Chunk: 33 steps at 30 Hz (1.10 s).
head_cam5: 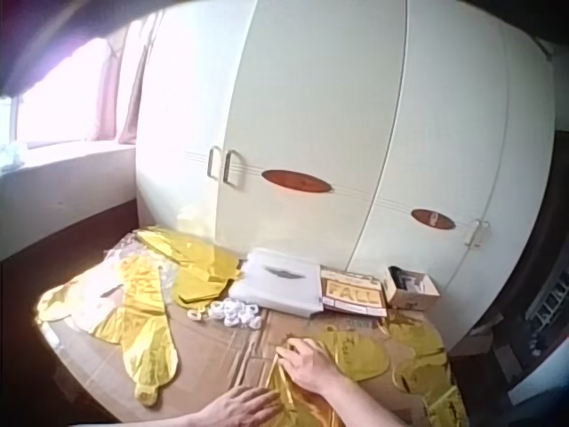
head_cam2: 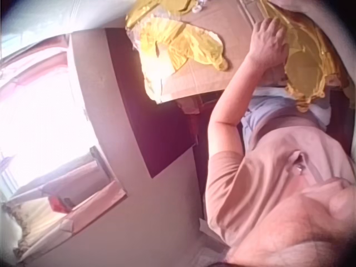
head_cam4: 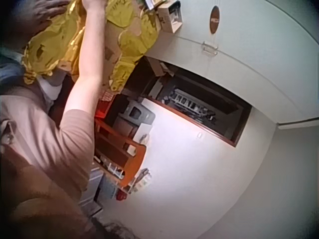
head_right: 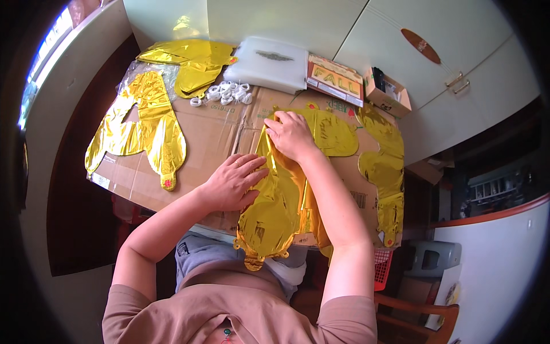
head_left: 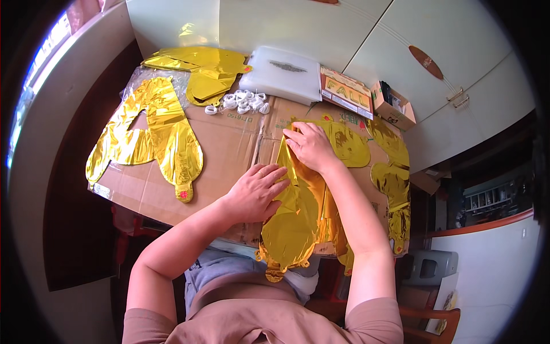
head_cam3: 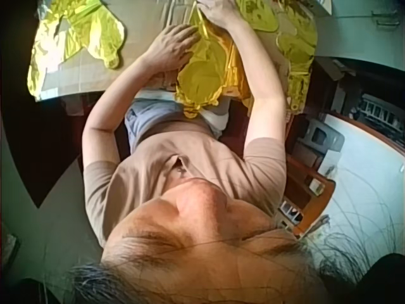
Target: Folding and organizing gold-colored foil balloons on a cardboard-covered workbench.
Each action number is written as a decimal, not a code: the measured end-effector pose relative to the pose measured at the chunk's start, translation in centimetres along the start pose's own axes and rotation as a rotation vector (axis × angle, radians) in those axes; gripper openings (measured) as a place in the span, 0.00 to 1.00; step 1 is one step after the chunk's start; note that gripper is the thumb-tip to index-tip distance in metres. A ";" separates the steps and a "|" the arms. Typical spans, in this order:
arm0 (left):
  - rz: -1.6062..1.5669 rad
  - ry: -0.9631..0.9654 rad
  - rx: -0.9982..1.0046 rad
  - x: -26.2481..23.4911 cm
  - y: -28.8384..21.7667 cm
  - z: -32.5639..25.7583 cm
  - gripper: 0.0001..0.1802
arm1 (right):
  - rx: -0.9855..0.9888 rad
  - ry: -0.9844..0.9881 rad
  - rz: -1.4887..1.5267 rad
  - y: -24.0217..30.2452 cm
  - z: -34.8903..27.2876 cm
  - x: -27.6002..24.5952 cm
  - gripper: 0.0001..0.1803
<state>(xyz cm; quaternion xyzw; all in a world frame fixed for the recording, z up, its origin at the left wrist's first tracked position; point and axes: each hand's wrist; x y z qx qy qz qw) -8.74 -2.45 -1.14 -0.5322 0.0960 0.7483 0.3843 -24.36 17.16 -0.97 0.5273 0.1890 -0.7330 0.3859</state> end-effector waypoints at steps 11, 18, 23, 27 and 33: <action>0.016 0.003 0.013 0.1 0.2 -0.3 0.30 | 0.073 0.028 0.014 1.0 0.1 -0.1 0.21; -0.035 0.040 0.028 -0.8 0.4 -0.3 0.33 | 0.058 -0.015 0.010 0.9 0.1 0.2 0.20; -0.093 0.106 0.103 -1.3 1.7 -1.1 0.46 | 0.072 -0.010 0.029 1.3 0.0 0.0 0.20; -0.118 0.152 0.132 -1.8 2.1 -1.6 0.50 | 0.071 -0.013 0.016 0.9 0.0 0.4 0.20; -0.058 0.239 0.144 -2.3 2.1 -1.6 0.61 | 0.077 0.008 0.014 0.9 0.0 0.4 0.20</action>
Point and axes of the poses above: each hand's wrist, its own z-axis towards the middle knuckle, its own x-axis out of the palm, y = z × x, and after that the axes turned 1 degree about z, right-handed
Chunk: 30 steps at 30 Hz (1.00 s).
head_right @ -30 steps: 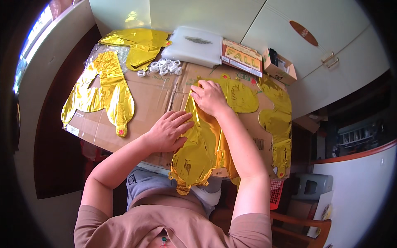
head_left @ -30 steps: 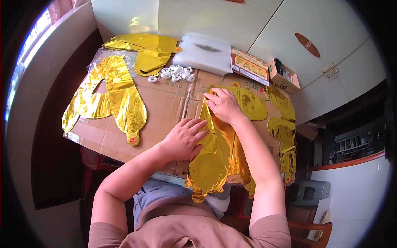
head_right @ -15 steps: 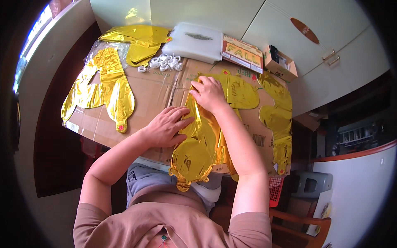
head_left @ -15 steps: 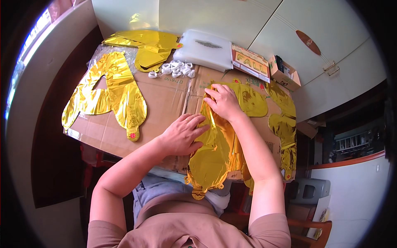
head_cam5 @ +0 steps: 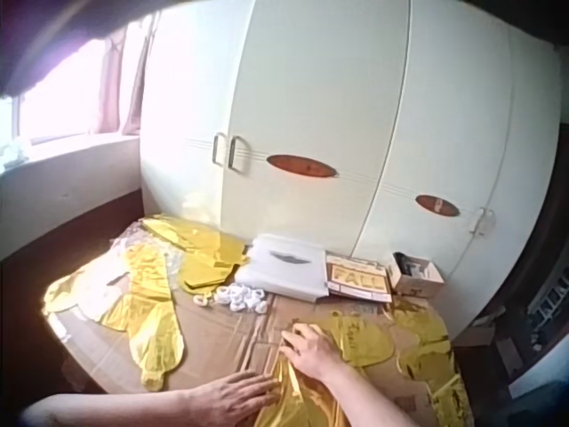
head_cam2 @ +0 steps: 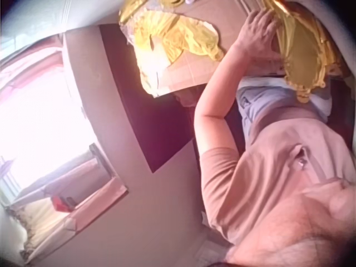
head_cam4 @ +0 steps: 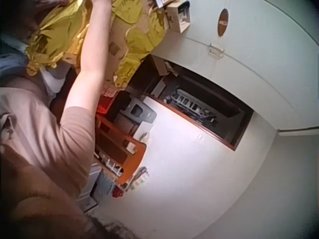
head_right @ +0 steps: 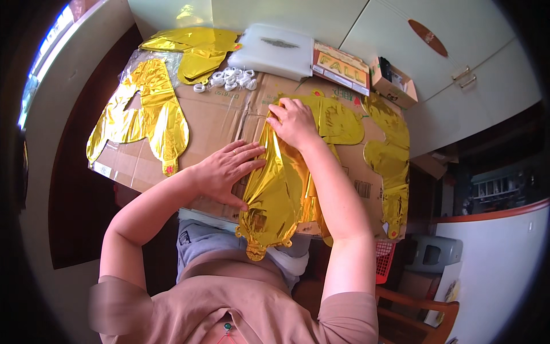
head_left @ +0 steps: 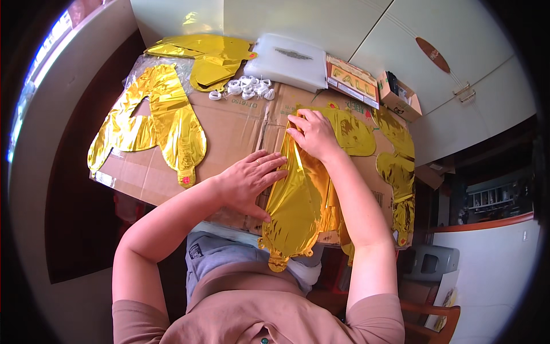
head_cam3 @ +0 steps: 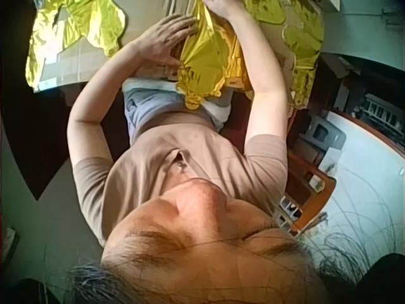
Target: Folding and organizing gold-colored foil balloons on a cardboard-covered workbench.
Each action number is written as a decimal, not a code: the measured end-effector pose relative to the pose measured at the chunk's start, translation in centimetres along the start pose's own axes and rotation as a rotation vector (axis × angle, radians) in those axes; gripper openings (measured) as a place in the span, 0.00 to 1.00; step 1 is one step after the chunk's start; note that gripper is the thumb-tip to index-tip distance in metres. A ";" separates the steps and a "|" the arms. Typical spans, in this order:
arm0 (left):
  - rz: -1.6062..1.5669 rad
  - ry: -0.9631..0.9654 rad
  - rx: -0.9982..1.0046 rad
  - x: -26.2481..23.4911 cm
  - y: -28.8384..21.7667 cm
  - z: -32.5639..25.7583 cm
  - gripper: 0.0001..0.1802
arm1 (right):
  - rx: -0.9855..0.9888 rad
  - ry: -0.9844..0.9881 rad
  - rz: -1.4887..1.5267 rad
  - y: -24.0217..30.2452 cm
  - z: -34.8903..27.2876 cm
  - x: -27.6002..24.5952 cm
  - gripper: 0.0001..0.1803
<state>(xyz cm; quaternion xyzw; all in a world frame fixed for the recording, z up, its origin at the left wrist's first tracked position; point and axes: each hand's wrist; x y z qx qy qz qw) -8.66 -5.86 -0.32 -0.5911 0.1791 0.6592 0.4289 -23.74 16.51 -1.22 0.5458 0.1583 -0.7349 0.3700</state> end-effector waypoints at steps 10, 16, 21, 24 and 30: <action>0.043 0.093 -0.023 -0.8 -0.4 0.6 0.67 | -0.022 -0.125 0.025 1.8 -1.0 -1.8 0.23; 0.022 0.051 -0.027 -0.2 -0.3 0.0 0.67 | -0.022 0.030 0.033 10.2 -9.3 -5.7 0.20; -0.025 0.036 -0.037 -0.5 -0.4 0.3 0.66 | -0.060 0.065 0.093 14.4 -12.9 -5.5 0.21; -0.023 0.030 -0.035 -0.7 -0.6 0.5 0.65 | -0.100 0.029 0.060 14.7 -13.5 -4.3 0.21; -0.131 0.088 -0.074 -2.4 0.3 1.8 0.48 | -0.058 0.020 0.075 14.5 -13.5 -4.0 0.20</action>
Point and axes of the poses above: each hand's wrist, its own z-axis towards the middle knuckle, its own x-axis out of the palm, y = z × x, and after that the axes turned 1 degree about z, right-handed
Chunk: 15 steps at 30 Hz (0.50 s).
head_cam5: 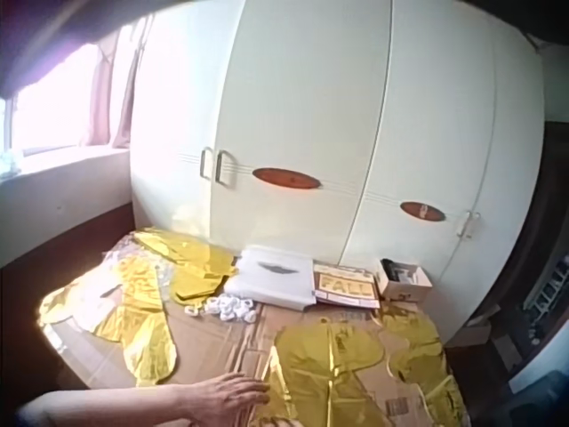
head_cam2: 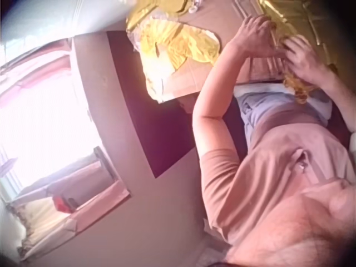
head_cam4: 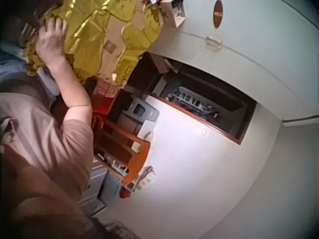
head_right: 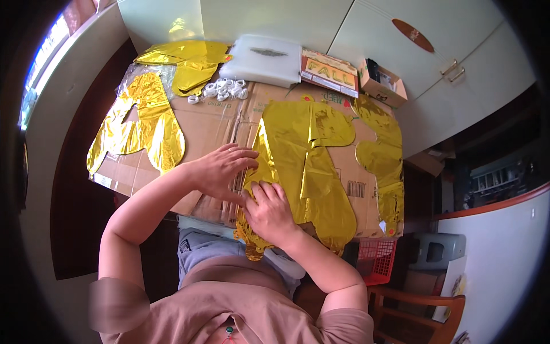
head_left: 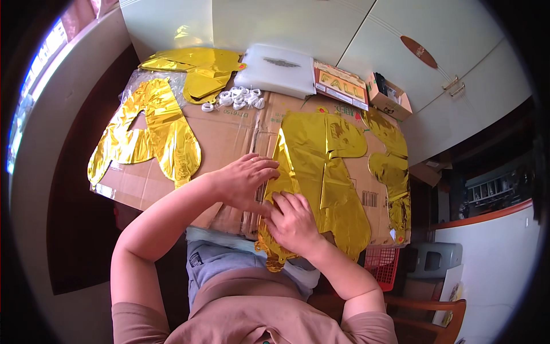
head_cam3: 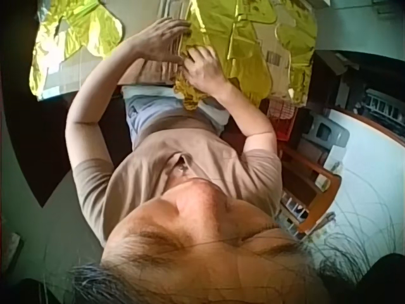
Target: Folding and organizing gold-colored foil balloons on a cardboard-covered workbench.
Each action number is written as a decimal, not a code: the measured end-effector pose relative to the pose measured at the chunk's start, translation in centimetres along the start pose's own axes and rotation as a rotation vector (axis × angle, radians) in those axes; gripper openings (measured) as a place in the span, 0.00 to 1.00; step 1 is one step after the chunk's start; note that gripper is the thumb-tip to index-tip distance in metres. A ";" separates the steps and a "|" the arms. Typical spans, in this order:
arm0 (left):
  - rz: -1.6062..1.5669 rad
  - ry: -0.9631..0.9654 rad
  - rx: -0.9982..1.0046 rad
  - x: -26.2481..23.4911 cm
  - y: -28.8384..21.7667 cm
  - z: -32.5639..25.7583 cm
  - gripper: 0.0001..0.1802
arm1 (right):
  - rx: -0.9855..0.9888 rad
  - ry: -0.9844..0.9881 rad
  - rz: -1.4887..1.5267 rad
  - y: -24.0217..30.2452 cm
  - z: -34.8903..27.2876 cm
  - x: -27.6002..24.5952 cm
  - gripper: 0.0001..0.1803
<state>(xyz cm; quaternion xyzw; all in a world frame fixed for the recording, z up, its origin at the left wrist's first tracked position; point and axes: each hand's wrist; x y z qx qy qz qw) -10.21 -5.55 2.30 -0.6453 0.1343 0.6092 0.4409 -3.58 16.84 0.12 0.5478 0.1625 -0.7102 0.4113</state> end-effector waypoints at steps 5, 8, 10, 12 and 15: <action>0.044 -0.152 0.019 0.6 1.8 3.0 0.23 | -0.034 -0.005 -0.026 0.0 0.0 -0.2 0.21; 0.161 -0.270 -0.011 2.5 3.3 5.0 0.16 | -0.033 -0.003 -0.024 0.1 0.1 -0.2 0.21; 0.372 -0.445 0.079 3.5 4.2 5.9 0.12 | -0.032 -0.011 -0.022 0.0 0.1 -0.2 0.21; 0.393 -0.464 0.030 3.9 4.8 6.2 0.11 | -0.034 -0.010 -0.026 0.1 0.1 -0.2 0.21; 0.396 -0.496 0.006 4.1 4.9 6.5 0.10 | -0.041 -0.029 -0.027 0.1 0.2 -0.4 0.18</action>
Point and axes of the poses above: each hand's wrist, its own z-axis towards the middle knuckle, its own x-axis out of the palm, y = z × x, and after that the axes turned 1 degree about z, right-handed
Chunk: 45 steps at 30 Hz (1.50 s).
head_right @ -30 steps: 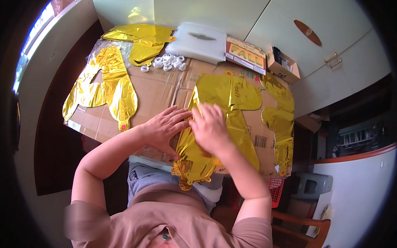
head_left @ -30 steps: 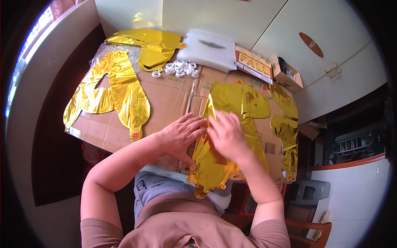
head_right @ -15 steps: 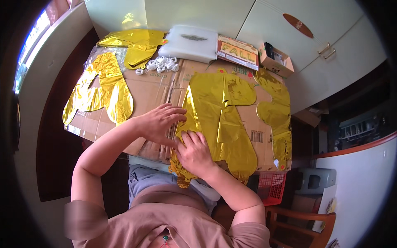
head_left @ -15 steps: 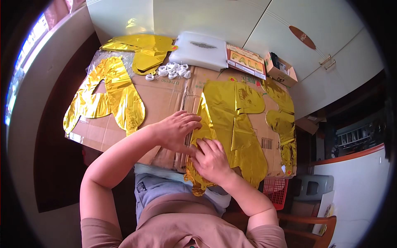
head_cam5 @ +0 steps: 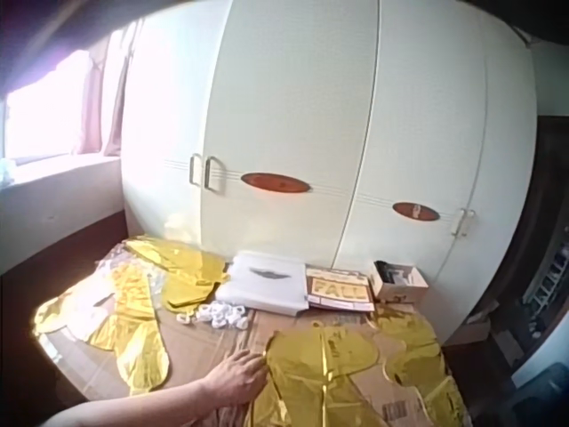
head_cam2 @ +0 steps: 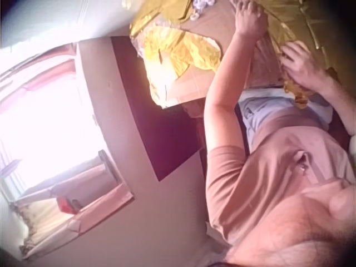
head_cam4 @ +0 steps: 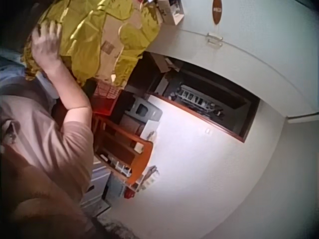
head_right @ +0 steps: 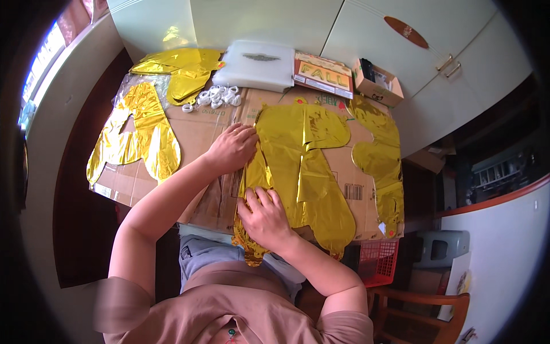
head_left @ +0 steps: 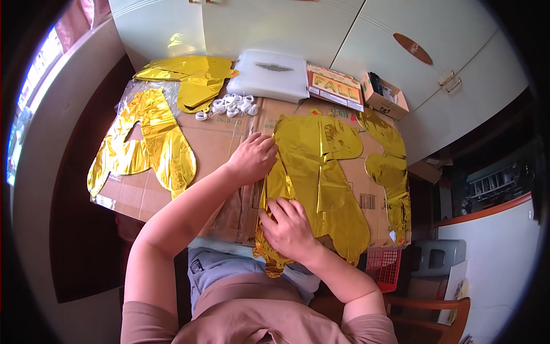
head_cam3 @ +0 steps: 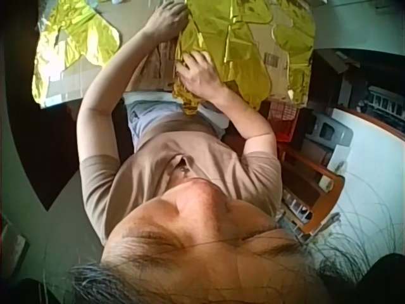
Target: Folding and organizing gold-colored foil balloons on a cardboard-covered workbench.
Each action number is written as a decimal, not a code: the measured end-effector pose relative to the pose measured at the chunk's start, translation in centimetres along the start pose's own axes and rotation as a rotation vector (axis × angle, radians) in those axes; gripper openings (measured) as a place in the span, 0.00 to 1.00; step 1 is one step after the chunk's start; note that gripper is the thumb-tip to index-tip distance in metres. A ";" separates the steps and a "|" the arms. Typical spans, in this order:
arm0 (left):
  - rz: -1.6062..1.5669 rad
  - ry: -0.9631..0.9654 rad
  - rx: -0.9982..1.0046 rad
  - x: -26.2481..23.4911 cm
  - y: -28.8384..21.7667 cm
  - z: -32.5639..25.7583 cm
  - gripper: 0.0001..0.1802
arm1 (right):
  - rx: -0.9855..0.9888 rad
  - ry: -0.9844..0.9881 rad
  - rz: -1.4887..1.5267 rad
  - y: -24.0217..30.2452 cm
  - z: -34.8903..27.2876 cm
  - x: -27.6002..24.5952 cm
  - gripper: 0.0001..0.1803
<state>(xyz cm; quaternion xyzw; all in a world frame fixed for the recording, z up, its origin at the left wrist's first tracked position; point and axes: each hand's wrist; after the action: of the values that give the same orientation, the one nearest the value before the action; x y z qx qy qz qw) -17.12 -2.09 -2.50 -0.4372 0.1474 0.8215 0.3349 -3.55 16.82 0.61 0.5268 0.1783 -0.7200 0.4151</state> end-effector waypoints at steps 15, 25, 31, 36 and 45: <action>-0.029 0.136 -0.087 -0.6 0.4 -0.2 0.24 | -0.082 -0.002 0.068 1.4 -1.7 0.6 0.18; 0.026 0.127 -0.092 -0.2 0.5 -0.5 0.26 | 0.063 -0.058 0.051 -1.8 2.5 0.8 0.24; 0.051 0.181 -0.118 -0.2 0.4 -0.5 0.26 | 0.039 -0.015 -0.009 -0.5 1.5 1.9 0.26; 0.076 0.189 -0.110 -0.3 0.4 -0.7 0.26 | -0.015 0.027 0.037 1.5 -0.3 0.9 0.23; 0.038 0.241 -0.133 -1.1 0.3 -0.1 0.28 | -0.029 0.021 0.034 3.1 -2.6 0.7 0.24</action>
<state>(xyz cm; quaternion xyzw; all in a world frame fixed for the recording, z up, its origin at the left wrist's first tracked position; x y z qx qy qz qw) -16.85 -2.85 -1.68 -0.5511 0.1399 0.7772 0.2695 0.39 16.53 -0.44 0.5310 0.1841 -0.7045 0.4333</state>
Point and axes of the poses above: each hand's wrist, its own z-axis towards the middle knuckle, its own x-axis out of the palm, y = z × x, and after that the axes turned 1 degree about z, right-handed
